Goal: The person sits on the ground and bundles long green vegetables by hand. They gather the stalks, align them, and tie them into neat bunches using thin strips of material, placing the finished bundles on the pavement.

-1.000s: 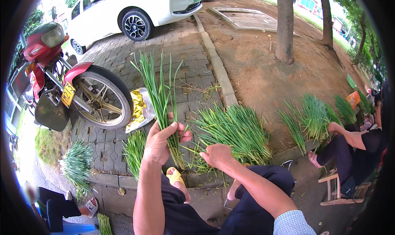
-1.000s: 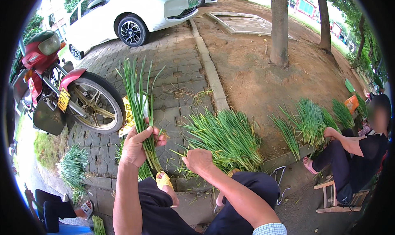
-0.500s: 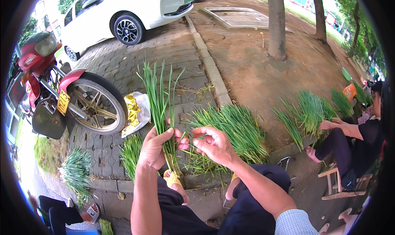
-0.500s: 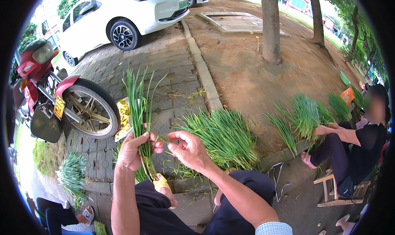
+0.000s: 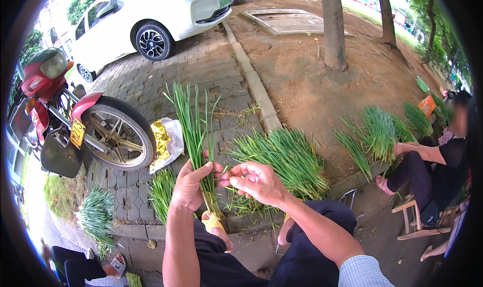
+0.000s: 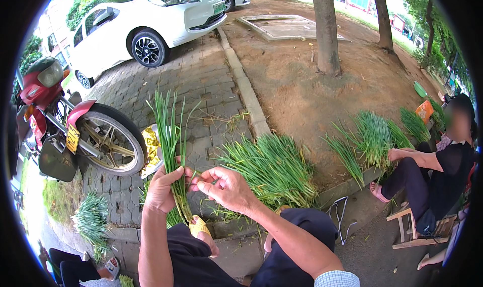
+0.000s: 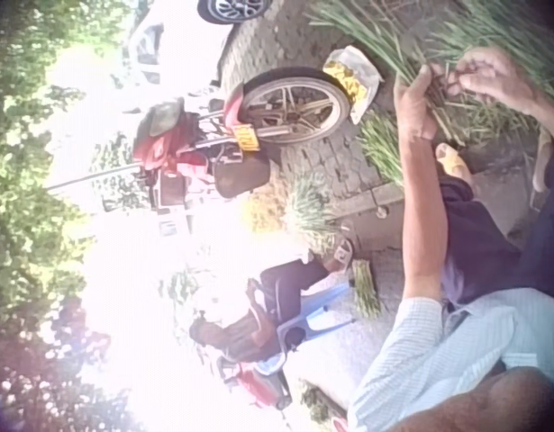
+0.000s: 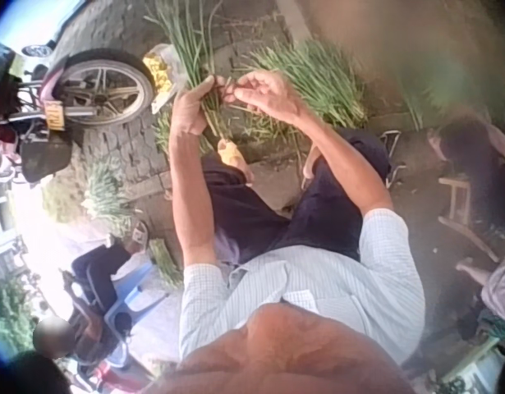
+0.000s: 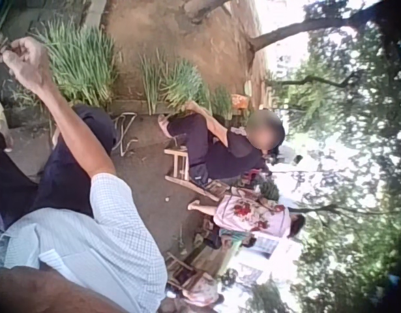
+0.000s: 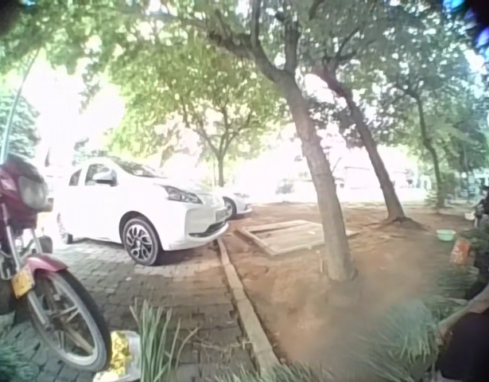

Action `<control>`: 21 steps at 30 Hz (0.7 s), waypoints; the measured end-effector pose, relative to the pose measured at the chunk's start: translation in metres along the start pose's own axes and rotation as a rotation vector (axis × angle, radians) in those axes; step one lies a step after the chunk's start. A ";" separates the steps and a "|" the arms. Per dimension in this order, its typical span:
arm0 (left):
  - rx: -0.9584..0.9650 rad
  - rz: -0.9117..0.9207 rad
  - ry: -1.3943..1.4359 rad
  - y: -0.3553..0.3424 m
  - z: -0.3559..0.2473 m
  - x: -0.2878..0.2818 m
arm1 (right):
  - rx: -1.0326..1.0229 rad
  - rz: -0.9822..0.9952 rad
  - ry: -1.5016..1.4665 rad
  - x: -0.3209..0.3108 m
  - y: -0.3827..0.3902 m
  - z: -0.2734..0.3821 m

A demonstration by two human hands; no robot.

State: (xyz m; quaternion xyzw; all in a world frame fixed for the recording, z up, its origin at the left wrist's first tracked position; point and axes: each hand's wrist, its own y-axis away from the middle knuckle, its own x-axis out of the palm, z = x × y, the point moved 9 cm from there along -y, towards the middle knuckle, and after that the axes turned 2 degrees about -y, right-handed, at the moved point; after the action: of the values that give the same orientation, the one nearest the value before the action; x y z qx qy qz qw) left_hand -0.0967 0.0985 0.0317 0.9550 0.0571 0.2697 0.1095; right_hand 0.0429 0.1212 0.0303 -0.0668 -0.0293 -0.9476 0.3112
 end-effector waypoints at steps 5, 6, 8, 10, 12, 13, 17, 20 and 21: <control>-0.010 -0.035 -0.071 -0.001 0.003 0.001 | -0.079 -0.041 0.097 -0.001 -0.002 0.002; -0.011 -0.019 -0.072 -0.002 0.003 0.001 | -0.148 -0.050 0.170 -0.001 -0.002 0.004; -0.012 -0.023 -0.085 -0.001 0.004 0.001 | -0.268 -0.080 0.251 0.000 0.000 0.011; -0.019 -0.028 -0.109 0.000 0.003 0.003 | -0.276 -0.086 0.282 -0.001 -0.001 0.009; -0.012 -0.019 -0.115 -0.002 0.005 0.000 | -0.267 -0.098 0.293 -0.001 -0.002 0.006; -0.008 -0.014 -0.118 -0.002 0.006 0.000 | -0.278 -0.101 0.280 -0.002 -0.003 0.003; -0.019 -0.008 -0.122 -0.002 0.006 0.003 | -0.371 -0.125 0.359 -0.002 -0.002 0.004; -0.021 -0.006 -0.121 -0.002 0.007 0.004 | -0.435 -0.148 0.484 -0.001 0.004 0.019; -0.019 0.001 -0.122 -0.002 0.006 0.005 | -0.449 -0.156 0.521 -0.001 0.006 0.023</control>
State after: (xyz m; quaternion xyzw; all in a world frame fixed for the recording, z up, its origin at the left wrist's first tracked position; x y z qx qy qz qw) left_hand -0.0895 0.1001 0.0283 0.9686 0.0471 0.2116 0.1218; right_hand 0.0496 0.1194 0.0534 0.1131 0.2550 -0.9365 0.2124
